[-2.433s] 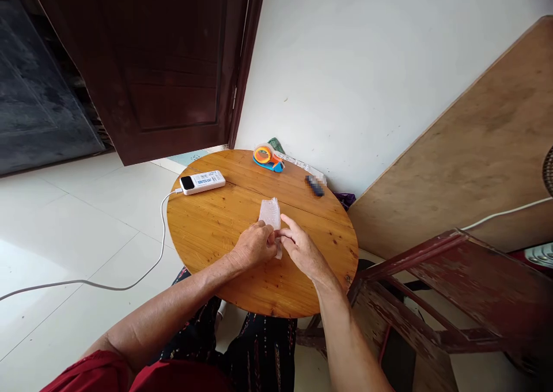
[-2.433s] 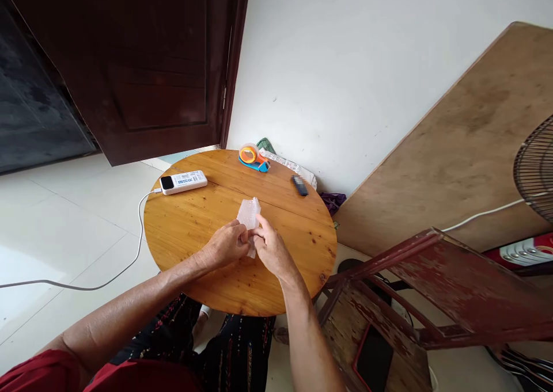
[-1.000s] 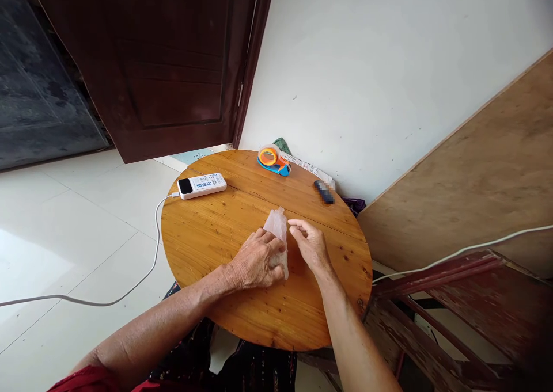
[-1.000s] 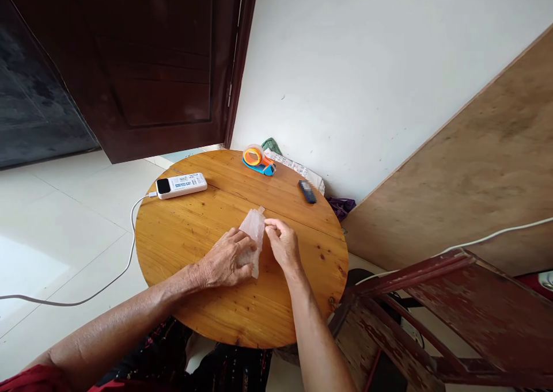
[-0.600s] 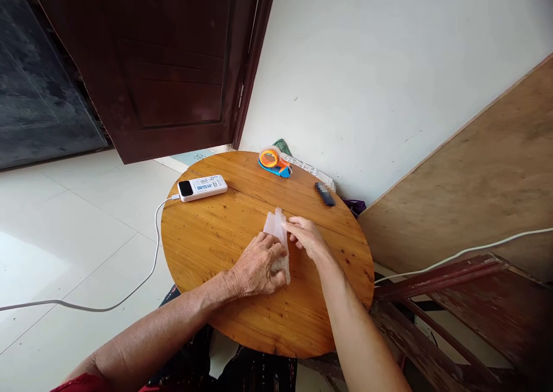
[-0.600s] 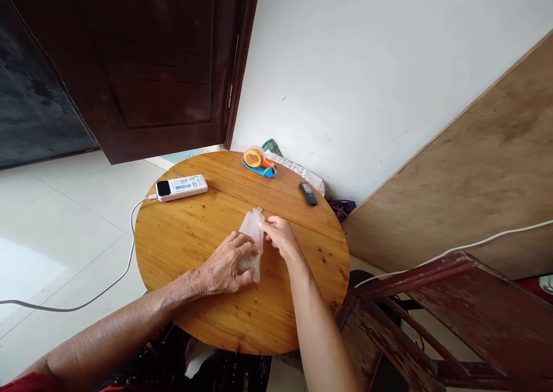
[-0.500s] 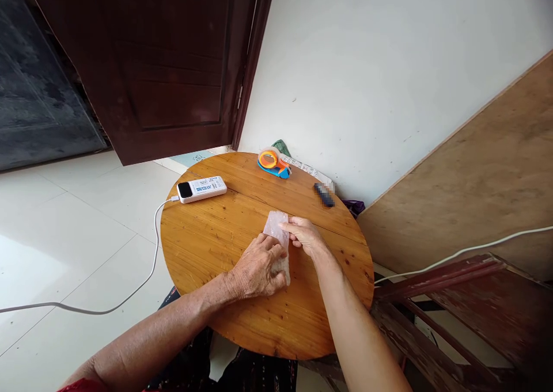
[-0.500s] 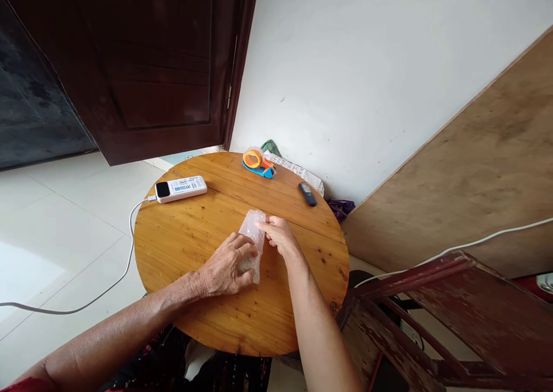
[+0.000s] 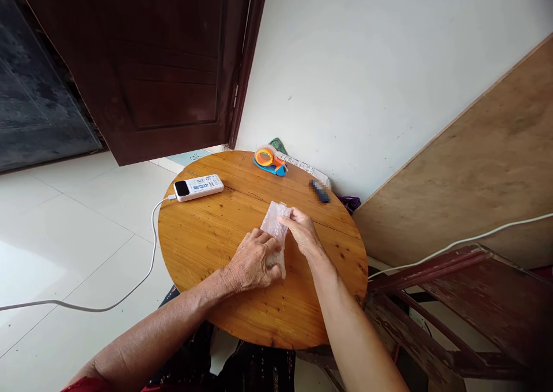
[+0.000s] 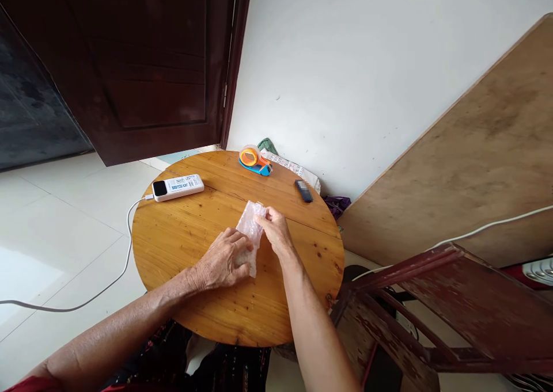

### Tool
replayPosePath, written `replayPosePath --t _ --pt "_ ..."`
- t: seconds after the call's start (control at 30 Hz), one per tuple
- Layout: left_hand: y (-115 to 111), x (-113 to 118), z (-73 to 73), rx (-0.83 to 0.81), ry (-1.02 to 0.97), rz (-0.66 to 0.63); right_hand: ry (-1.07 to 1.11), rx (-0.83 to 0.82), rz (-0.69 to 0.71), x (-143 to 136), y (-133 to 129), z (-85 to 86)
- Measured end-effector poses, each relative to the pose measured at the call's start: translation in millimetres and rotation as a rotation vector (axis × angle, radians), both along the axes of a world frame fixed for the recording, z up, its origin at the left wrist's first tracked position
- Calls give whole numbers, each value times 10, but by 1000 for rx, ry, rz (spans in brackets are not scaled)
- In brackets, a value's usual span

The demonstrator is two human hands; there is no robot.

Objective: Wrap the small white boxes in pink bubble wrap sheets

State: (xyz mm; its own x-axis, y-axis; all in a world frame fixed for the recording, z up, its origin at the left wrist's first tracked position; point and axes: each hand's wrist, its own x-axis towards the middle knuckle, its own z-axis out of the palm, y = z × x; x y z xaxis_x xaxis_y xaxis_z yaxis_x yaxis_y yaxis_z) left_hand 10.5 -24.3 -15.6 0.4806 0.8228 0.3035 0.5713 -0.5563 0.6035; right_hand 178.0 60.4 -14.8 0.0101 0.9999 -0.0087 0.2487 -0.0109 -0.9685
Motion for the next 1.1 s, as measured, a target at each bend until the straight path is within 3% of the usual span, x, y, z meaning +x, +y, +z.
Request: replayPosePath --t 0.13,0.3,0.4,0.5,0.57,0.77,0.97,1.1 --pt "-55 28 44 -9 98 115 18 152 114 50 -218 144" --pt "-183 102 11 11 171 336 -234 261 189 80 -624 306" --pt "-237 112 -70 1 135 454 -340 348 204 48 -882 269" --pt "-257 78 -125 34 63 500 -377 449 226 16 -1091 125" --pt "-250 21 -131 48 11 445 -398 524 234 11 -1182 12" --pt "-131 -261 -138 41 1 36 -509 694 241 20 -1251 -218" --pt "-2 -300 -211 113 36 -80 -507 734 195 -21 -1188 -300" --pt "41 -273 -152 35 -89 -81 -424 678 155 -51 -1156 -205"
